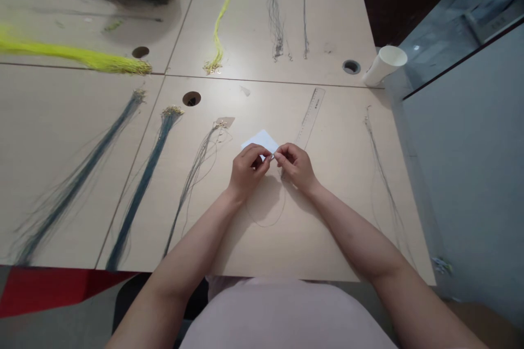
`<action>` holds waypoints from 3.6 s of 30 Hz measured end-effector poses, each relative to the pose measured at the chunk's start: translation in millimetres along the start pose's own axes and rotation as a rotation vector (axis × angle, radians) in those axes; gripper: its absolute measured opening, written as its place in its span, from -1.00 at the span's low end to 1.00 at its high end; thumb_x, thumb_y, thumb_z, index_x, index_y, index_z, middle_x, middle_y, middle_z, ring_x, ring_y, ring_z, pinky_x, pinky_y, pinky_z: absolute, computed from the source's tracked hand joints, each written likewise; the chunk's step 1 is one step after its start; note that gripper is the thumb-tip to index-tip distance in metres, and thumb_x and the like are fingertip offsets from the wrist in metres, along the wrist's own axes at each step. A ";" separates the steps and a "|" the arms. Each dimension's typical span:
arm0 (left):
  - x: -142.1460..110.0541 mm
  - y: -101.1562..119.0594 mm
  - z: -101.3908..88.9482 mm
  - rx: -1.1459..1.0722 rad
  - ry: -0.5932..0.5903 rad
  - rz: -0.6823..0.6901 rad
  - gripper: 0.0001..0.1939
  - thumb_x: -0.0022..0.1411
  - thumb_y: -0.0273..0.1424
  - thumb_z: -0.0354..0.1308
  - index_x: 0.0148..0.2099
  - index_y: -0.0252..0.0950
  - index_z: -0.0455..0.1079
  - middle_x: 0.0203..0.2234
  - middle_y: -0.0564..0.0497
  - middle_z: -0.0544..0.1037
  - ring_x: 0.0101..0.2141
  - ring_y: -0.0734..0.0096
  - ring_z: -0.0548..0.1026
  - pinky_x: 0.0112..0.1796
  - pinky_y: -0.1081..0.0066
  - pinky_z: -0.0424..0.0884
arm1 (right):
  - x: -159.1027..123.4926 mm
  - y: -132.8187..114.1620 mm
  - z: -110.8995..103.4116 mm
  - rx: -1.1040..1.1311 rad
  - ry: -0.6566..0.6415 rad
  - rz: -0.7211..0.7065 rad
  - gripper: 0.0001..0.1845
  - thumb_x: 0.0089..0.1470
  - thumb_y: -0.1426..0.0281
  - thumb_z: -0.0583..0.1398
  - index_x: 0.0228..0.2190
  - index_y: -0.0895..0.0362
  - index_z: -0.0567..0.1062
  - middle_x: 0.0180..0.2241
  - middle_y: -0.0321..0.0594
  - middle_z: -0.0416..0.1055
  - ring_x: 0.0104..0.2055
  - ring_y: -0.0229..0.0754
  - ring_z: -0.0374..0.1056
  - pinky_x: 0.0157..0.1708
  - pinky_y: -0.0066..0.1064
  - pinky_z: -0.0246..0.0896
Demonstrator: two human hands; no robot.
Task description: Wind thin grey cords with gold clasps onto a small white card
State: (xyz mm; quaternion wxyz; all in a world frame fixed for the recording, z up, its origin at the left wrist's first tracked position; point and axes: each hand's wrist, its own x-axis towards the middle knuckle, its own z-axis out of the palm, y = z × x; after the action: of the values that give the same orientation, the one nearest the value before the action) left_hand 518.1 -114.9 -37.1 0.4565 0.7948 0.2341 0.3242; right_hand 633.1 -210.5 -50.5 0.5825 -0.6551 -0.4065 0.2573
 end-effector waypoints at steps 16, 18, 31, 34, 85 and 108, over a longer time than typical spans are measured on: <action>-0.7 0.2 0.1 0.001 -0.002 0.010 -0.95 0.05 -0.50 0.10 -0.39 -0.29 0.38 -0.46 0.01 0.42 -0.57 0.61 0.25 -0.51 0.52 0.16 | 0.2 1.8 0.2 -0.020 -0.003 -0.006 -0.82 0.06 0.28 0.12 -0.45 0.14 0.37 -0.54 -0.32 0.28 -0.51 -0.32 0.21 -0.47 -0.45 0.11; -0.8 -0.2 -0.2 0.019 0.000 0.017 -0.95 0.06 -0.49 0.10 -0.38 -0.29 0.38 -0.46 0.01 0.43 -0.57 0.61 0.26 -0.51 0.51 0.17 | 0.4 2.0 0.1 -0.012 0.000 -0.007 -0.82 0.06 0.28 0.13 -0.45 0.14 0.37 -0.54 -0.32 0.28 -0.51 -0.32 0.21 -0.47 -0.45 0.11; 0.1 -9.1 0.4 0.072 0.049 0.215 -0.97 0.08 -0.51 0.14 -0.35 -0.33 0.37 -0.47 0.03 0.44 -0.60 0.69 0.25 -0.56 0.61 0.23 | 0.7 1.4 0.0 0.017 0.003 0.010 -0.80 0.06 0.26 0.13 -0.44 0.15 0.37 -0.54 -0.33 0.28 -0.51 -0.33 0.21 -0.47 -0.47 0.12; 0.4 -10.7 0.4 0.086 0.037 0.236 -0.97 0.09 -0.51 0.14 -0.34 -0.34 0.36 -0.47 0.02 0.44 -0.59 0.69 0.27 -0.55 0.62 0.24 | 0.8 2.0 -0.2 0.020 0.003 0.010 -0.80 0.06 0.25 0.13 -0.44 0.15 0.37 -0.54 -0.32 0.28 -0.51 -0.33 0.21 -0.48 -0.47 0.12; -0.3 -11.9 -0.6 0.096 0.010 0.304 -0.93 0.11 -0.55 0.09 -0.31 -0.32 0.35 -0.42 0.00 0.44 -0.57 0.69 0.26 -0.56 0.62 0.25 | 1.3 2.1 -1.2 0.017 -0.034 0.035 -0.76 0.05 0.21 0.12 -0.45 0.14 0.37 -0.55 -0.32 0.29 -0.52 -0.32 0.22 -0.48 -0.46 0.14; -0.3 -11.7 0.9 0.080 0.029 0.254 -0.97 0.11 -0.50 0.12 -0.33 -0.32 0.34 -0.45 0.02 0.43 -0.58 0.69 0.27 -0.55 0.62 0.26 | 0.9 0.5 -0.5 0.028 -0.014 0.039 -0.77 0.04 0.22 0.14 -0.46 0.14 0.37 -0.57 -0.32 0.29 -0.53 -0.33 0.22 -0.49 -0.46 0.13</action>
State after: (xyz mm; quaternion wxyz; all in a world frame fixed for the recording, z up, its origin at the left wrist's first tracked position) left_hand 517.7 -110.1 -47.7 0.3762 0.8310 0.1509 0.3810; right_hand 634.1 -210.0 -50.8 0.5836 -0.6529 -0.3940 0.2791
